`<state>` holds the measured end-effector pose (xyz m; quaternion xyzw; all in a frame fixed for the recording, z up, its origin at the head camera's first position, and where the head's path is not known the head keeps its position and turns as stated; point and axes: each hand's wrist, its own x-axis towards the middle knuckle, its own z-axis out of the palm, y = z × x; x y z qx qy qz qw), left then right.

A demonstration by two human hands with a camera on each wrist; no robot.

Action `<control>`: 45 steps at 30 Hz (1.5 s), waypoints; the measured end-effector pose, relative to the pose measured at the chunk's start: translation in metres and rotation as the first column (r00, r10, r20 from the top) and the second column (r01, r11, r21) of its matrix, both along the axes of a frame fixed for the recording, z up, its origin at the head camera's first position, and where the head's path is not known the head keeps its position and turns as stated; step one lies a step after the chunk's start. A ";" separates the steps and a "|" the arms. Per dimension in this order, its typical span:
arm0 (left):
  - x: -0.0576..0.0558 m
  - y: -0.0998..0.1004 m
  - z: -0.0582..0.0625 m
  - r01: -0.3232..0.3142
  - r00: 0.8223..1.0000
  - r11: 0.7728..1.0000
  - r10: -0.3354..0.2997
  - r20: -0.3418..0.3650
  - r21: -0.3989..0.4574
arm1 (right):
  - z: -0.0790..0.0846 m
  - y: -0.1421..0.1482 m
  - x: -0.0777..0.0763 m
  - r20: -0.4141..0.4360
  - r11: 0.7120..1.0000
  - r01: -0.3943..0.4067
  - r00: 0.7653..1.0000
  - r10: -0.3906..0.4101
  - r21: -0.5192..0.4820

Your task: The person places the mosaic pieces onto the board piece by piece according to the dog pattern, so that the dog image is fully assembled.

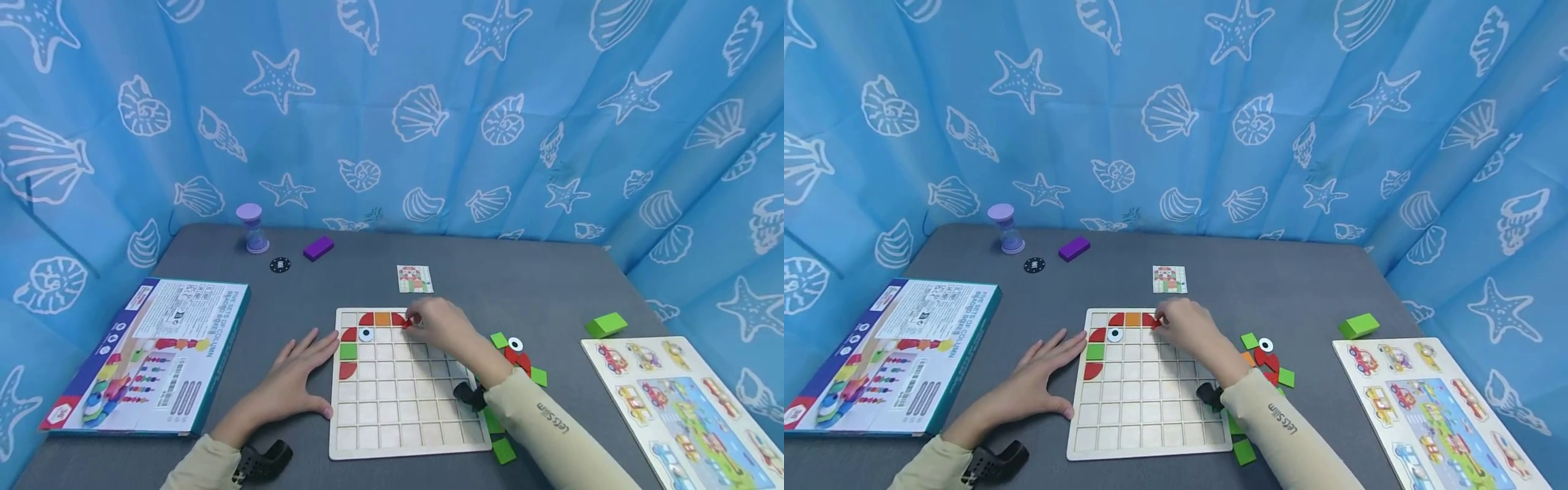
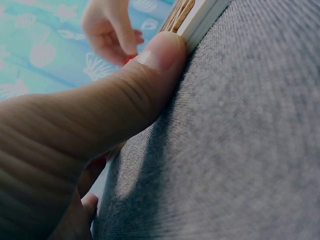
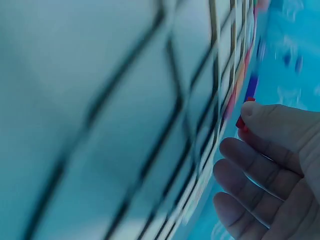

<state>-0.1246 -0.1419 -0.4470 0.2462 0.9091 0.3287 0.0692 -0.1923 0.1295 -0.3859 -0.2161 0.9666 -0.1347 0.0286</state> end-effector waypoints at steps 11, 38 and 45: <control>0.000 0.002 0.004 -0.008 1.000 1.000 0.008 0.025 -0.014 | -0.009 -0.036 0.005 -0.041 0.990 -0.112 0.992 0.116 0.083; -0.001 0.002 0.000 -0.012 1.000 1.000 0.013 0.026 -0.019 | 0.015 0.111 0.016 0.022 0.956 0.254 0.965 -0.260 0.145; 0.000 0.001 0.002 -0.006 0.999 1.000 0.007 0.034 -0.022 | 0.009 0.153 0.024 0.195 0.950 0.262 0.936 -0.294 0.171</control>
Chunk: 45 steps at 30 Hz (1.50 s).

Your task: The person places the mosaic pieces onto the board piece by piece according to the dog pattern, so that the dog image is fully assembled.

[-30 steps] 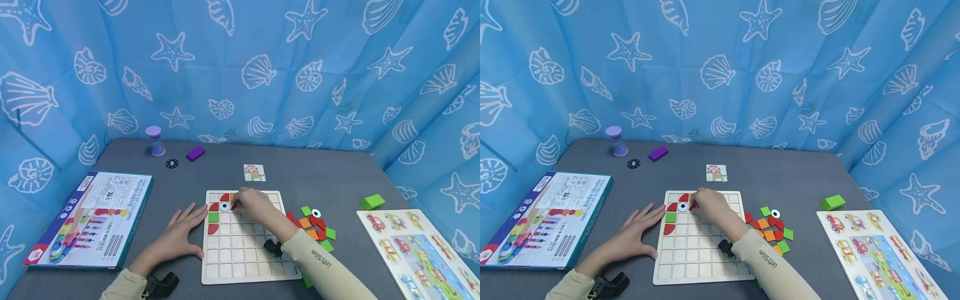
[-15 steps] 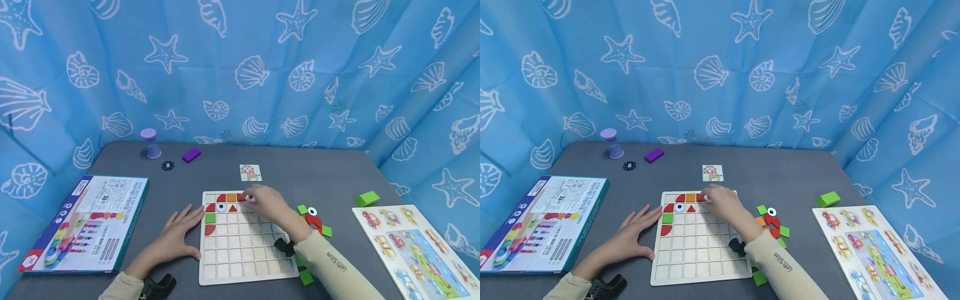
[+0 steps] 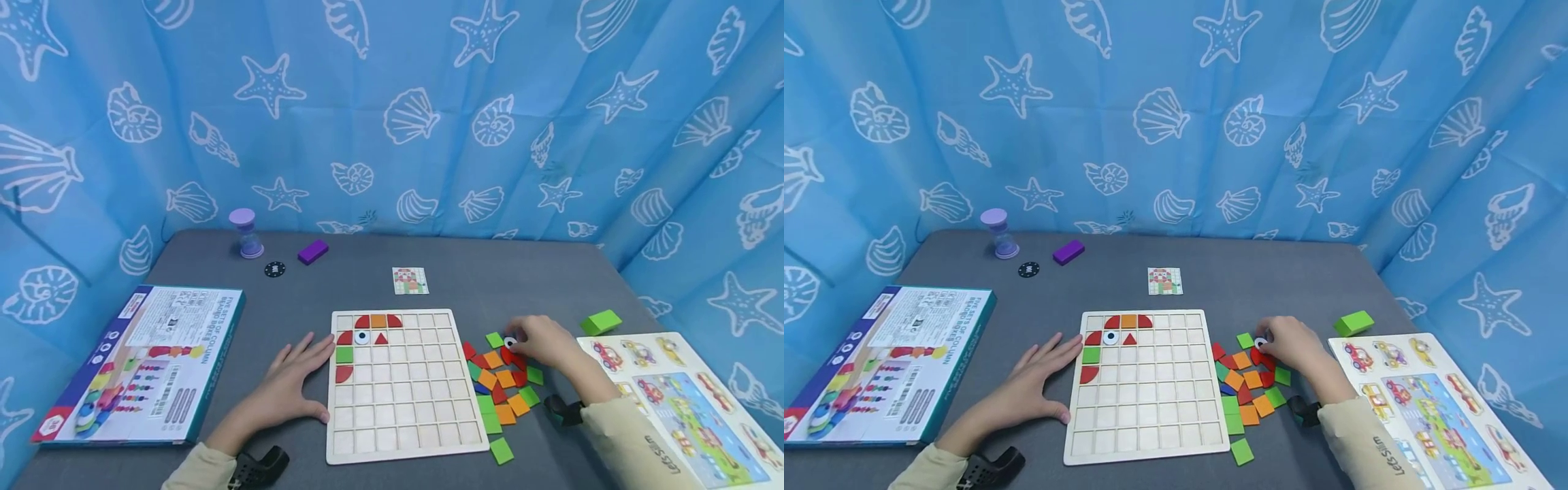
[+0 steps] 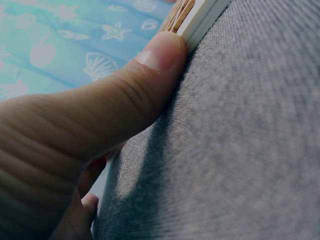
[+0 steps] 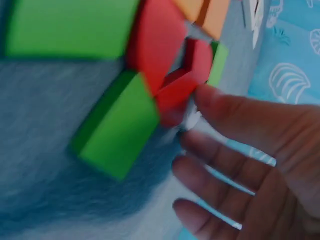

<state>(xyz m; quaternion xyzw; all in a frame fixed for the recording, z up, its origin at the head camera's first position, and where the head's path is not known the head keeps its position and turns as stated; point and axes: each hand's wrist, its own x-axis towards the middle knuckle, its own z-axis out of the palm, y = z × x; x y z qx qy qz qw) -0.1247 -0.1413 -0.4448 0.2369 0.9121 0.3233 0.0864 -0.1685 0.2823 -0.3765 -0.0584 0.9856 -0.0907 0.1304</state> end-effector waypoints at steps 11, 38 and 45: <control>0.000 -0.002 0.000 -0.003 1.000 1.000 0.003 -0.007 0.019 | -0.003 -0.005 -0.003 -0.074 0.997 -0.079 0.994 0.081 0.017; 0.000 0.002 0.002 -0.015 1.000 1.000 0.015 0.005 -0.002 | -0.015 -0.162 -0.013 -0.253 0.899 -0.437 0.866 0.431 0.035; -0.001 0.001 0.000 -0.014 1.000 1.000 0.014 0.008 0.000 | -0.015 -0.165 -0.015 -0.233 0.902 -0.428 0.874 0.427 0.050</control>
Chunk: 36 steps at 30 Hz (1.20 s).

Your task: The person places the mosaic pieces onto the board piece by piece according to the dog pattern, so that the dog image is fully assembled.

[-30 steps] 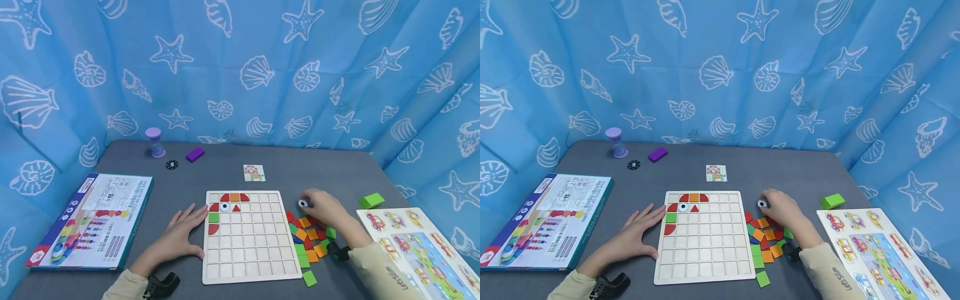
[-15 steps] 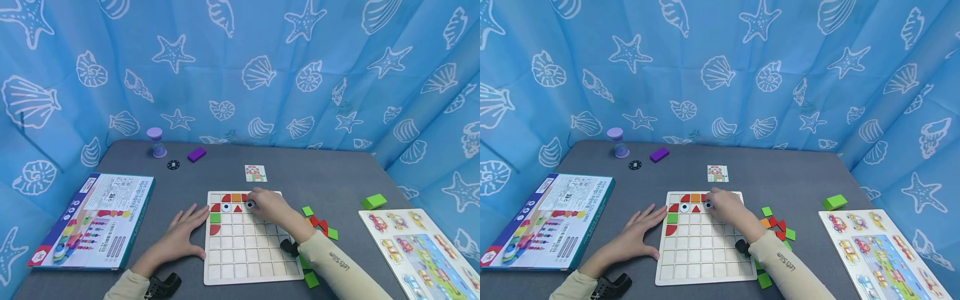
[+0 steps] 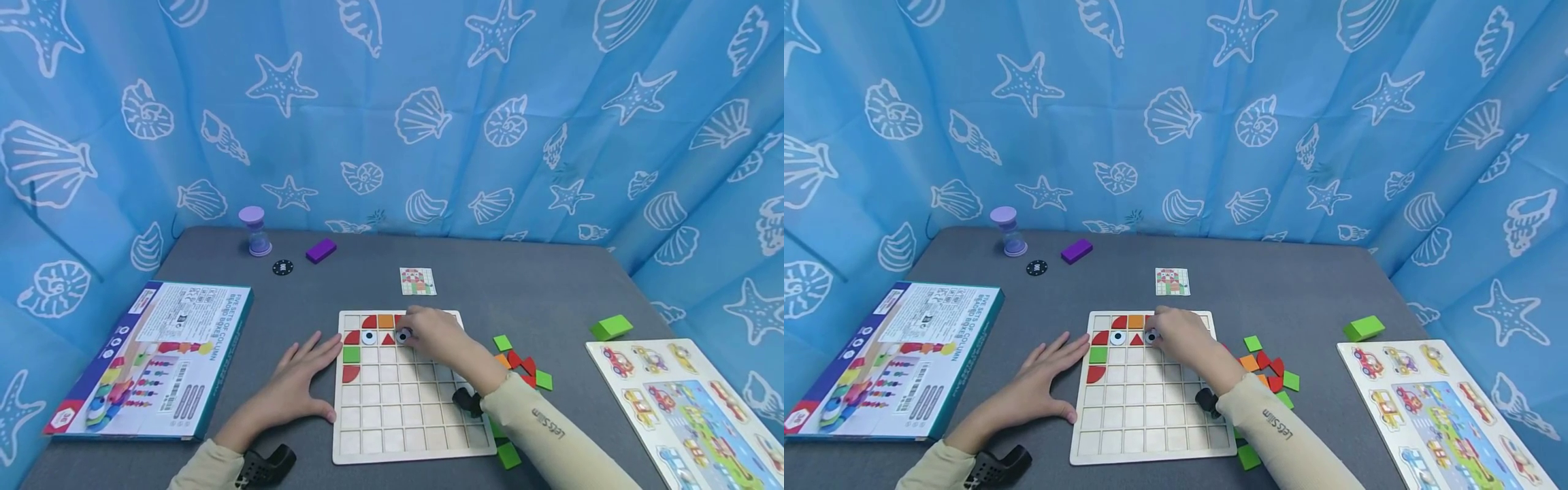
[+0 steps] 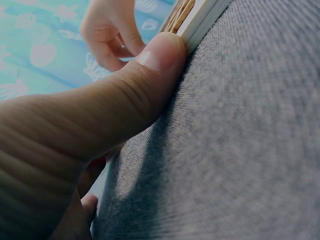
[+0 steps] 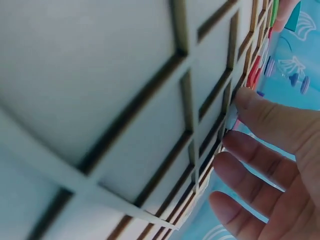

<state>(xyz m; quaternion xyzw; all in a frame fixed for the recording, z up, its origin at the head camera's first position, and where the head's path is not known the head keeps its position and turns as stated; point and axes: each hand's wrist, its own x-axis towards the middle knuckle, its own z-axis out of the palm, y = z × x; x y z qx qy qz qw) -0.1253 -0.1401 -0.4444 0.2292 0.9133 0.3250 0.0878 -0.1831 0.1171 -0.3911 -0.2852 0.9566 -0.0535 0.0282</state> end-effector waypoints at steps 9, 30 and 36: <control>0.001 0.000 0.001 0.005 1.000 1.000 -0.006 0.007 0.014 | 0.022 0.040 0.005 0.050 0.992 0.117 0.992 -0.115 -0.047; 0.001 -0.001 -0.003 0.005 1.000 1.000 -0.005 -0.014 0.014 | 0.001 0.108 0.030 0.154 0.964 0.251 0.960 -0.235 -0.089; 0.001 -0.001 -0.002 0.005 1.000 1.000 -0.005 -0.013 0.023 | 0.001 0.106 0.028 0.163 0.952 0.295 0.947 -0.278 -0.086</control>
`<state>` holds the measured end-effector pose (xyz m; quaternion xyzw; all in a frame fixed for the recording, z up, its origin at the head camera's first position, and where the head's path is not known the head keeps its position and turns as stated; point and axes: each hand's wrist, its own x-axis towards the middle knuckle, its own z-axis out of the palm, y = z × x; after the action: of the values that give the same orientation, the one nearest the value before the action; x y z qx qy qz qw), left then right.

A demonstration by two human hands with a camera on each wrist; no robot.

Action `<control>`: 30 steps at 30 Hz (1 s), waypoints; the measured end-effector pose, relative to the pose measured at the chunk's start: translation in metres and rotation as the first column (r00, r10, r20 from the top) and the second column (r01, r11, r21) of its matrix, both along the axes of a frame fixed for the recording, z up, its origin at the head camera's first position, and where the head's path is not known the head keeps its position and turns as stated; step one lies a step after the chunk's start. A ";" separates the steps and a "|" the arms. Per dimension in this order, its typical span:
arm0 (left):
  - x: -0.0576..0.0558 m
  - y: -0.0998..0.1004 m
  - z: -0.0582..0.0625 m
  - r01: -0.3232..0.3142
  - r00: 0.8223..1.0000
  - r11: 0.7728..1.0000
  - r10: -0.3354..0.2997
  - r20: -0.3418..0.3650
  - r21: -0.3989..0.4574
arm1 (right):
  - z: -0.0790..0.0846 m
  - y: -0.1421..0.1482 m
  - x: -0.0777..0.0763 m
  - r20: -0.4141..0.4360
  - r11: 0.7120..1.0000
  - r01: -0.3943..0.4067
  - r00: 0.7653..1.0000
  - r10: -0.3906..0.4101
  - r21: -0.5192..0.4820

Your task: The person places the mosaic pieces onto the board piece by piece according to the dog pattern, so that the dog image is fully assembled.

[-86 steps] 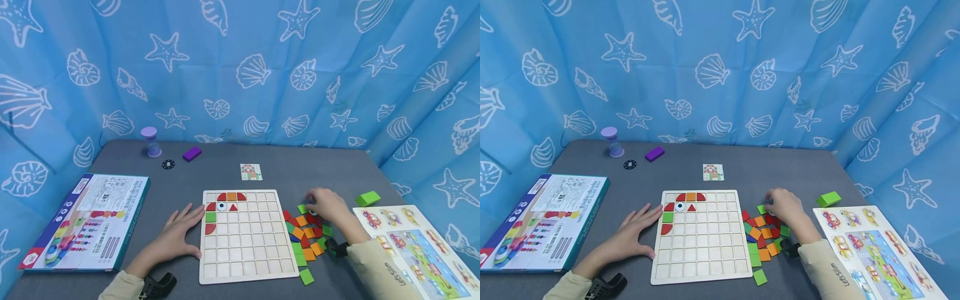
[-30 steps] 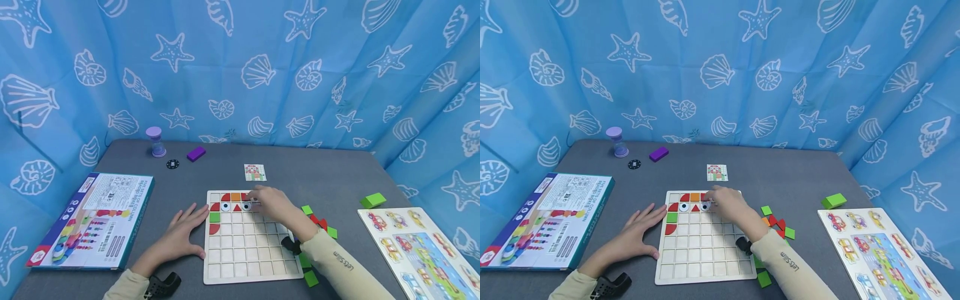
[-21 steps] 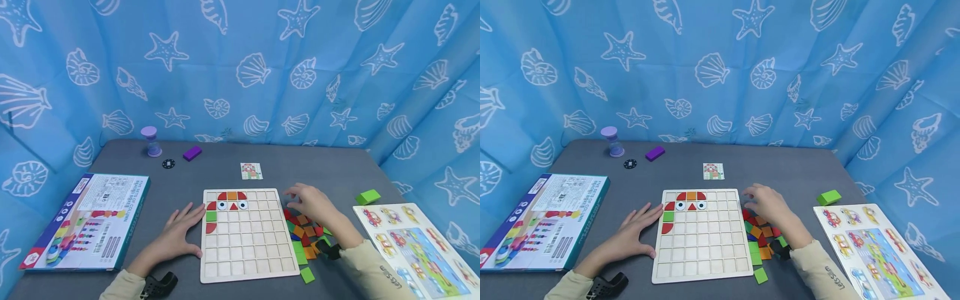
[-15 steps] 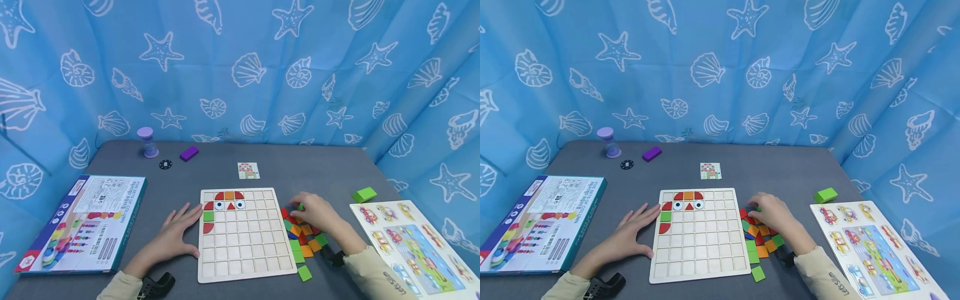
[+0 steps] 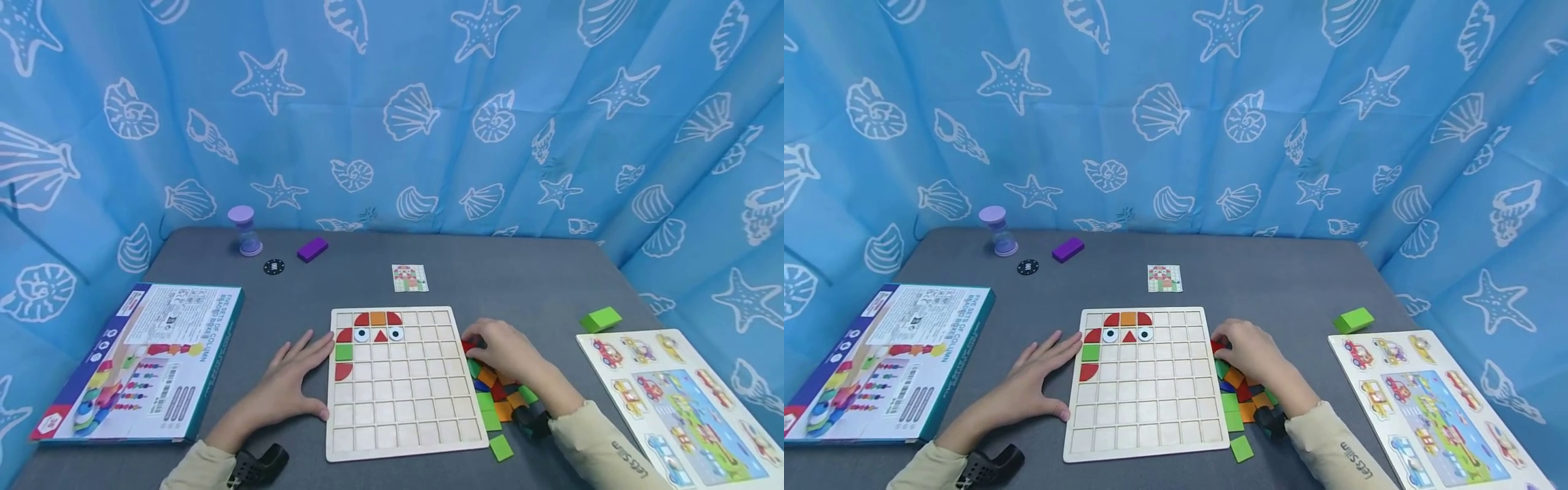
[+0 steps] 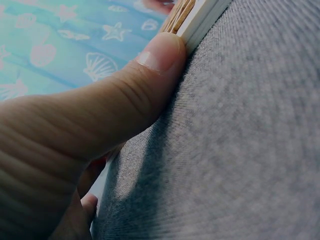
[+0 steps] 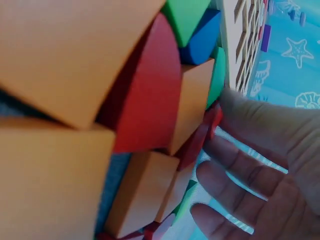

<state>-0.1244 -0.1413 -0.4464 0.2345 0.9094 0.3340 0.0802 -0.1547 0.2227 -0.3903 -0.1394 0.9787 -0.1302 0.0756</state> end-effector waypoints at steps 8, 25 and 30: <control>0.000 0.000 0.000 0.005 1.000 1.000 -0.005 -0.005 0.003 | -0.001 0.005 -0.003 -0.039 0.999 0.014 0.999 -0.013 0.041; 0.000 -0.001 -0.001 0.004 1.000 1.000 -0.004 -0.010 -0.002 | -0.001 0.004 -0.004 -0.018 0.997 0.063 0.998 -0.062 0.035; 0.000 0.000 0.000 0.009 1.000 1.000 -0.009 -0.013 -0.003 | 0.003 0.008 -0.005 0.022 1.000 0.027 0.999 -0.028 0.012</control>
<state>-0.1246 -0.1418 -0.4460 0.2404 0.9094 0.3307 0.0763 -0.1597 0.2306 -0.3876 -0.1240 0.9804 -0.1271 0.0855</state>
